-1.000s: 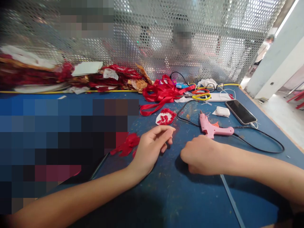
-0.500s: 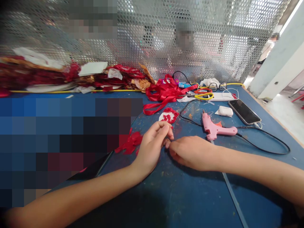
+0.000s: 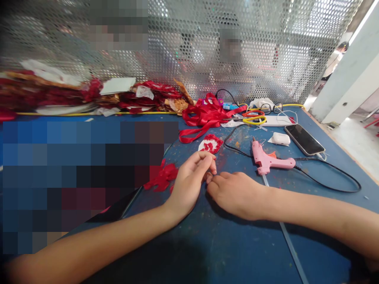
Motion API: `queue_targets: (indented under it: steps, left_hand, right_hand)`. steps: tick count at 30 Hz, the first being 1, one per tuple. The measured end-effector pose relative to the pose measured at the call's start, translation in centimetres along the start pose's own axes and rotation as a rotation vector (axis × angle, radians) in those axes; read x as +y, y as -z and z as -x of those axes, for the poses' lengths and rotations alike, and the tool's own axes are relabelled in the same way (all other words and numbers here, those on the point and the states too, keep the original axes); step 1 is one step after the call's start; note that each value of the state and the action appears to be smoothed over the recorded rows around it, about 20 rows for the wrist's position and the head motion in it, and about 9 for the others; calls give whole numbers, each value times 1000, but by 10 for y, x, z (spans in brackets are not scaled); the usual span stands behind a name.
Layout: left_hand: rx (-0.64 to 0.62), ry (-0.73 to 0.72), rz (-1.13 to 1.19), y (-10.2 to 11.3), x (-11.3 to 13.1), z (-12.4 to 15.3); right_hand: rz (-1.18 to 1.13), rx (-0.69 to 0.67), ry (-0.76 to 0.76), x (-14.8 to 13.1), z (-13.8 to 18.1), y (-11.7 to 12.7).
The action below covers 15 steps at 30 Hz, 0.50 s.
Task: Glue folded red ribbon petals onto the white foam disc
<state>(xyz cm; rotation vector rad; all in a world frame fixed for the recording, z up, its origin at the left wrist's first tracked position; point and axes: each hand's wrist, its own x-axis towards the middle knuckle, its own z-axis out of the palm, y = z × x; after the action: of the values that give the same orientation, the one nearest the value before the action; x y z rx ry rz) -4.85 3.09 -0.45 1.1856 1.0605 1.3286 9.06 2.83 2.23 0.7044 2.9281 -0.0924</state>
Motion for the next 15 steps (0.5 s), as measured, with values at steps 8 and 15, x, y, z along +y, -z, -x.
queue_targets:
  steps: [8, 15]
  left_hand:
    - [12, 79, 156, -1, -5, -2]
    - [-190, 180, 305, -2, -4, 1]
  right_hand:
    - [-32, 293, -141, 9, 5, 19]
    - [-99, 478, -280, 23, 9, 29]
